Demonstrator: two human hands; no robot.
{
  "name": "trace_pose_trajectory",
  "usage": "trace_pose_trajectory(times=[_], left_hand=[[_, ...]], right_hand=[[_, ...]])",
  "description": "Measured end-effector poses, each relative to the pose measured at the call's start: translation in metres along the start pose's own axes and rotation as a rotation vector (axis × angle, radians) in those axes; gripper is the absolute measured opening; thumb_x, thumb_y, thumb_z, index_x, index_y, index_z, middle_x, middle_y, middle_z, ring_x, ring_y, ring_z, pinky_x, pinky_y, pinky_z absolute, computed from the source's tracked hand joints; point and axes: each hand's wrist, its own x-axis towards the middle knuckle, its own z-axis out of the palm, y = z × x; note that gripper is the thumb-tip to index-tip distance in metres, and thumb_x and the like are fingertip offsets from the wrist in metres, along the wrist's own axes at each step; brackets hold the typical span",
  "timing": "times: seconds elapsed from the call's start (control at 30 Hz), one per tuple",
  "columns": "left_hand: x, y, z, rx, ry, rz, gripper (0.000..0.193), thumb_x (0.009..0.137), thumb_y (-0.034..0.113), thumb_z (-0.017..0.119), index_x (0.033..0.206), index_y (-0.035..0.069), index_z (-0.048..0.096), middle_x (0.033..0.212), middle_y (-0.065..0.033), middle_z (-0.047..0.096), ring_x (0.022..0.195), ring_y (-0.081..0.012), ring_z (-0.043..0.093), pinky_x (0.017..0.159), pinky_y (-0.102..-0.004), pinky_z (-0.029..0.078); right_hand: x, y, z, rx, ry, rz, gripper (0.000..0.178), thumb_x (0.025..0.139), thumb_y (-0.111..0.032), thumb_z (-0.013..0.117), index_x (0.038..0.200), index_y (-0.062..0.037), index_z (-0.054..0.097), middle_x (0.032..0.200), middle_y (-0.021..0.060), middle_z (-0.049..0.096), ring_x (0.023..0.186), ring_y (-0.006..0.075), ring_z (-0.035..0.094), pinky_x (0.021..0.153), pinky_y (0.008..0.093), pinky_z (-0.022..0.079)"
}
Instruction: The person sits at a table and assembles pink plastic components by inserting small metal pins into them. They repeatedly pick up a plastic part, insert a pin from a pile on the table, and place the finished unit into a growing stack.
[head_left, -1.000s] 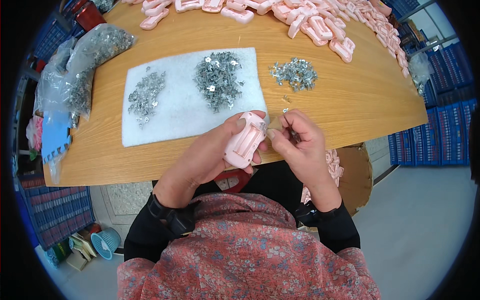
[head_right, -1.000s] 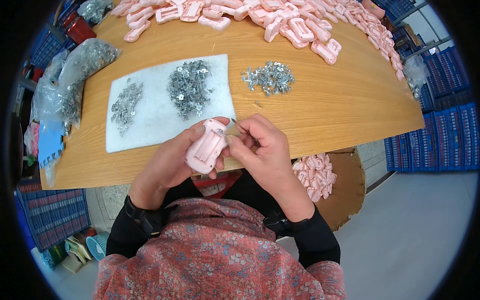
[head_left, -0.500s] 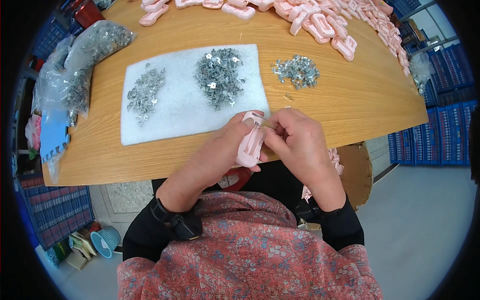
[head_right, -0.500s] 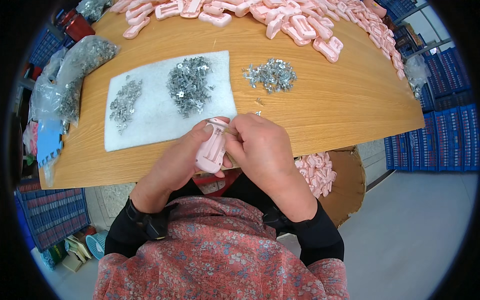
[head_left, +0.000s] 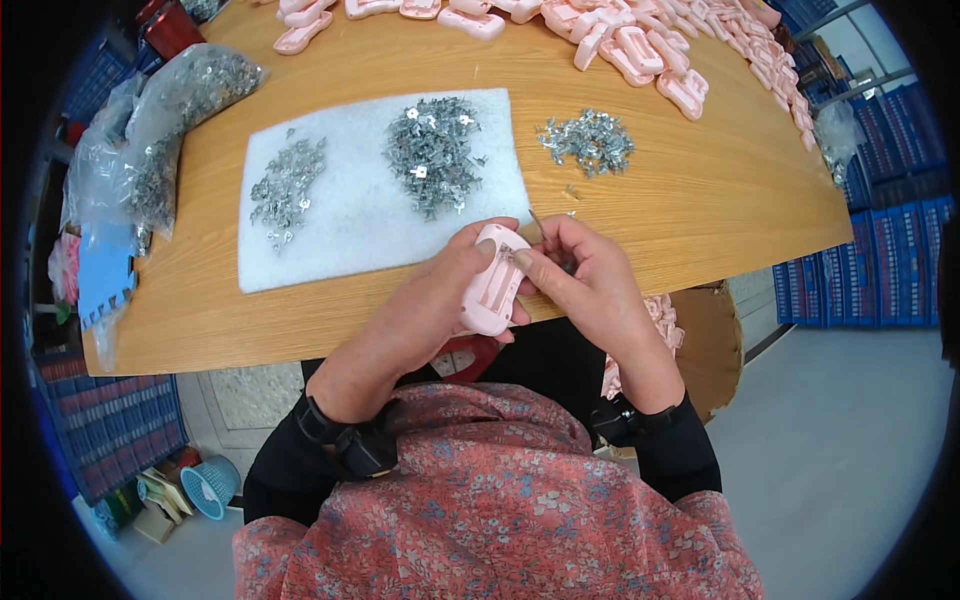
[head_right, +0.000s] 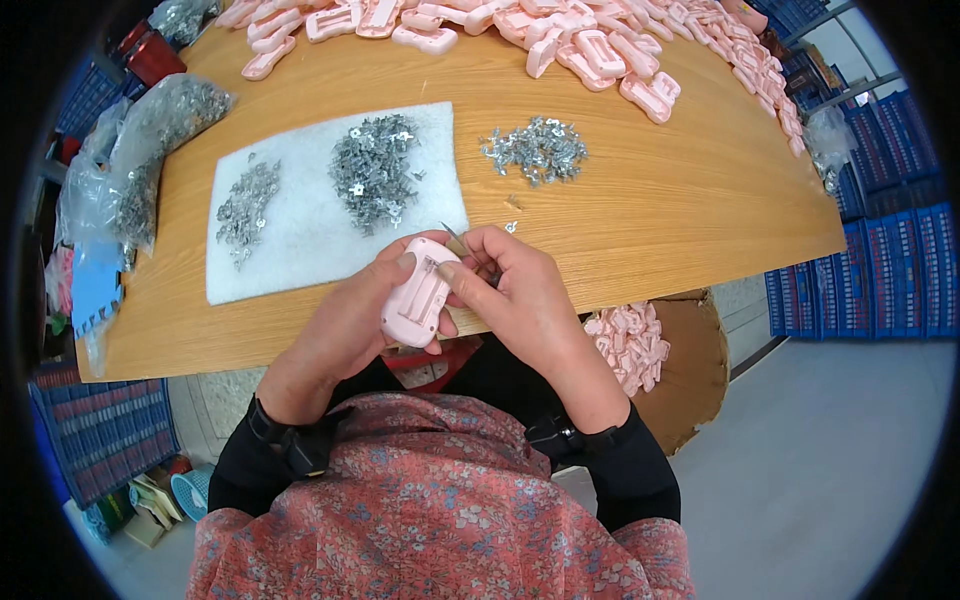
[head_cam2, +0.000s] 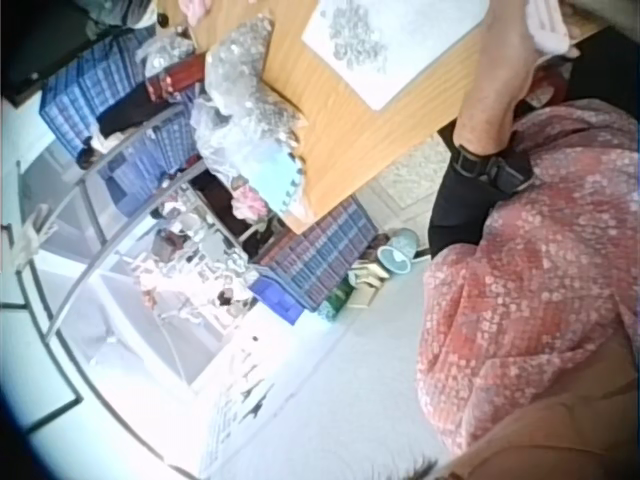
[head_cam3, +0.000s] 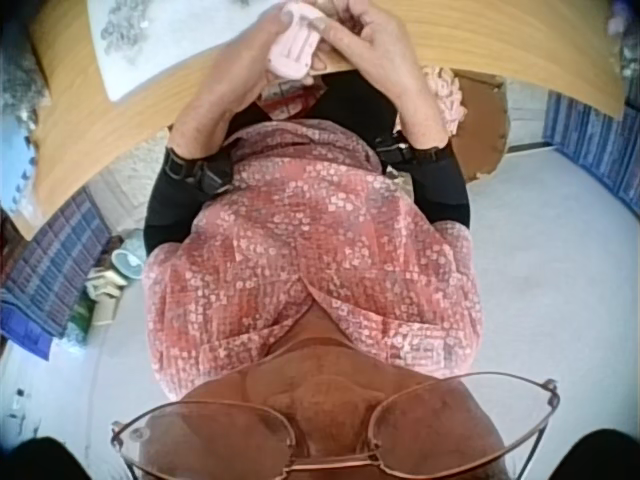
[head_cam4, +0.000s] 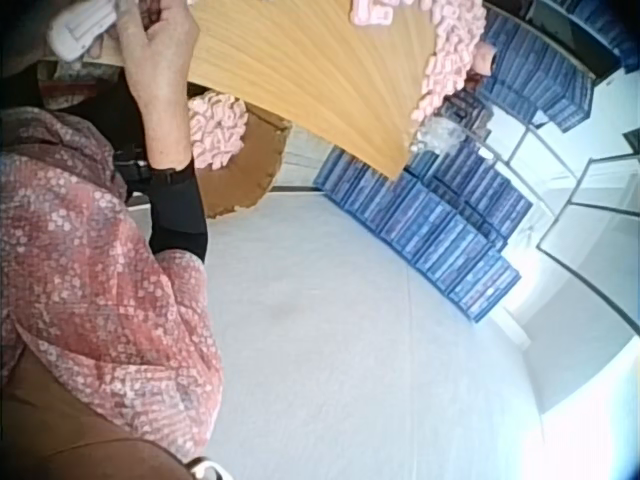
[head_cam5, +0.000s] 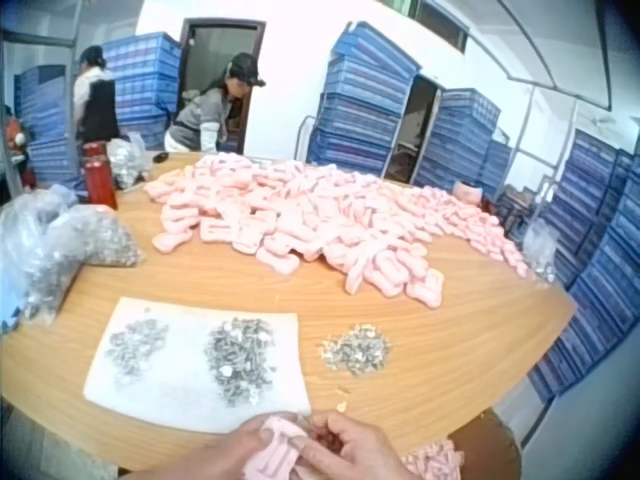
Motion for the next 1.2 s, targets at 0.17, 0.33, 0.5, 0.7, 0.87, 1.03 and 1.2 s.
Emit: trace_pose_trajectory(times=[0.17,0.33,0.5,0.7,0.87,1.03,1.2], left_hand=[[0.000,0.000,-0.001,0.017,-0.031,0.003,0.052,0.105,0.034,0.033,0.149,0.007,0.028,0.110,-0.0127,0.061,0.084,-0.0203,0.066,0.068,-0.0327,0.057],[-0.001,0.005,0.003,0.101,-0.014,-0.041,0.048,0.106,0.027,0.028,0.149,0.007,0.030,0.110,-0.0159,0.064,0.085,-0.0232,0.067,0.070,-0.0349,0.057],[-0.001,0.003,-0.001,0.055,-0.058,-0.029,0.049,0.107,0.028,0.028,0.152,0.007,0.028,0.108,-0.0153,0.064,0.083,-0.0225,0.067,0.074,-0.0338,0.057],[0.000,0.006,0.002,0.108,-0.044,-0.071,0.049,0.107,0.029,0.027,0.152,0.006,0.028,0.106,-0.0159,0.064,0.082,-0.0230,0.067,0.074,-0.0338,0.056],[0.000,0.001,-0.006,-0.020,-0.068,-0.031,0.050,0.108,0.031,0.027,0.150,0.005,0.030,0.106,-0.0172,0.064,0.081,-0.0251,0.067,0.074,-0.0347,0.056],[-0.001,0.003,-0.005,-0.053,-0.068,-0.041,0.049,0.107,0.030,0.028,0.149,0.004,0.032,0.107,-0.0149,0.064,0.084,-0.0228,0.067,0.076,-0.0328,0.057],[-0.003,0.003,0.003,0.326,0.069,0.103,0.044,0.101,0.013,0.037,0.144,0.002,0.041,0.110,-0.0061,0.064,0.090,-0.0116,0.065,0.079,-0.0254,0.054]], right_hand=[[0.000,0.001,-0.001,0.085,-0.005,-0.005,0.020,0.094,-0.018,0.068,0.101,0.0007,0.062,0.078,-0.0001,0.063,0.071,0.0039,0.059,0.062,0.0215,0.048],[0.002,-0.003,0.000,0.032,-0.031,0.046,0.020,0.094,-0.019,0.069,0.092,0.0002,0.062,0.076,-0.0001,0.063,0.067,0.0042,0.058,0.061,0.0212,0.047],[0.005,0.000,-0.007,0.015,-0.075,0.021,0.022,0.094,-0.020,0.069,0.089,-0.0002,0.062,0.076,0.0001,0.063,0.065,0.0046,0.058,0.059,0.0218,0.046],[0.006,-0.004,-0.002,0.037,-0.078,0.087,0.021,0.095,-0.020,0.067,0.092,-0.0001,0.062,0.080,0.0006,0.063,0.065,0.0045,0.057,0.059,0.0216,0.045],[0.004,0.000,-0.007,0.135,-0.074,0.077,0.019,0.097,-0.019,0.065,0.096,-0.0003,0.062,0.082,-0.0008,0.063,0.070,0.0038,0.059,0.061,0.0203,0.046],[0.000,-0.005,-0.003,0.154,-0.114,0.112,0.019,0.097,-0.018,0.065,0.102,-0.0001,0.062,0.083,-0.0021,0.061,0.075,0.0025,0.055,0.065,0.0199,0.045],[-0.002,-0.011,-0.014,0.072,-0.154,0.080,0.017,0.095,-0.017,0.067,0.104,-0.0040,0.060,0.085,-0.0060,0.054,0.070,0.0000,0.048,0.061,0.0170,0.040]])
